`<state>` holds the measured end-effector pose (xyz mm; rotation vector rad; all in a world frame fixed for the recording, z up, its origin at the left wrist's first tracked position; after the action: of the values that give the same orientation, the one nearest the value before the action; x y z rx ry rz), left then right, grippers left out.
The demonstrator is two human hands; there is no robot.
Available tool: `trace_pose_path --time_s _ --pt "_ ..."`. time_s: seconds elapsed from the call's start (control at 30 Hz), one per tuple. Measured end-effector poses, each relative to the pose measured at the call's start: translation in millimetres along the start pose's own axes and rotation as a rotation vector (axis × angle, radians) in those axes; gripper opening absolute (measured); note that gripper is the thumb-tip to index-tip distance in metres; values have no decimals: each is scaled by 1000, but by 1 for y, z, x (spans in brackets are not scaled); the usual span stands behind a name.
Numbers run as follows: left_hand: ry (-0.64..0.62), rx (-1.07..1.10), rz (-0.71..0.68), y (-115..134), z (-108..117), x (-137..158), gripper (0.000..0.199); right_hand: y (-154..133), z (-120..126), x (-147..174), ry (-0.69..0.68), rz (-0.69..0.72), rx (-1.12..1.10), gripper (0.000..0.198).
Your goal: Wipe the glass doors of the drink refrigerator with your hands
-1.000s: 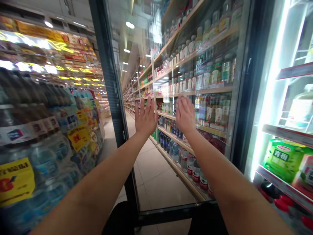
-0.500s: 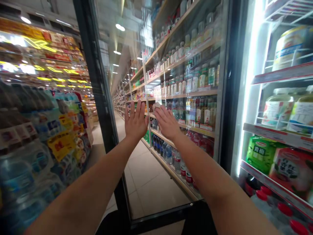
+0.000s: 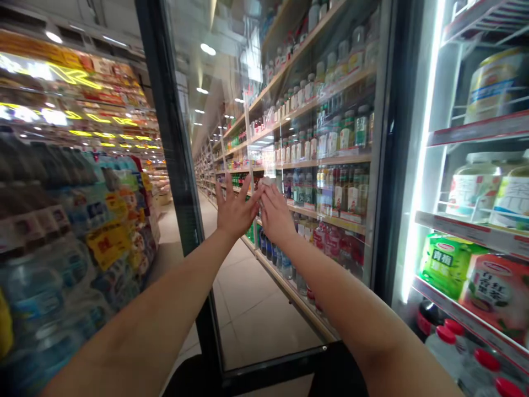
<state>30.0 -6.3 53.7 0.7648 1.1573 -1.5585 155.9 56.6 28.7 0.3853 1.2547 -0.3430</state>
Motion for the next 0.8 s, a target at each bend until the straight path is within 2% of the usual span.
trace_pose_path --time_s 0.2,0.37,0.47,0.53,0.6,0.7,0.8 --pt "-21 39 18 3 1 1 60 5 11 4 -90 45 -99 58" --pt "-38 37 22 4 1 2 67 11 17 10 -155 76 -46 56" --pt "-40 25 17 5 2 3 69 0 28 14 -135 38 43 48" --pt "-40 23 19 5 2 3 67 -22 44 20 -113 -3 33 40" --pt "-47 26 24 6 2 3 64 -58 66 31 -140 -52 -152 32" --pt "-65 24 33 8 3 3 56 -129 101 57 -364 -149 -607 33" --pt "-89 13 39 10 4 2 52 -192 131 87 -563 -90 -1000 56"
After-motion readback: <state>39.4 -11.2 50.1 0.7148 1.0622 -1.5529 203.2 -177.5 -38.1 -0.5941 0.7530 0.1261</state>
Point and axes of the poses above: each hand's wrist, its own x-axis away from the middle knuckle, its own z-axis out of the back of the hand, y = z × x, the point moved 3 cm from there along -x, towards the middle knuckle, and after that the axes turned 10 degrees about x, right-handed, at the moved point
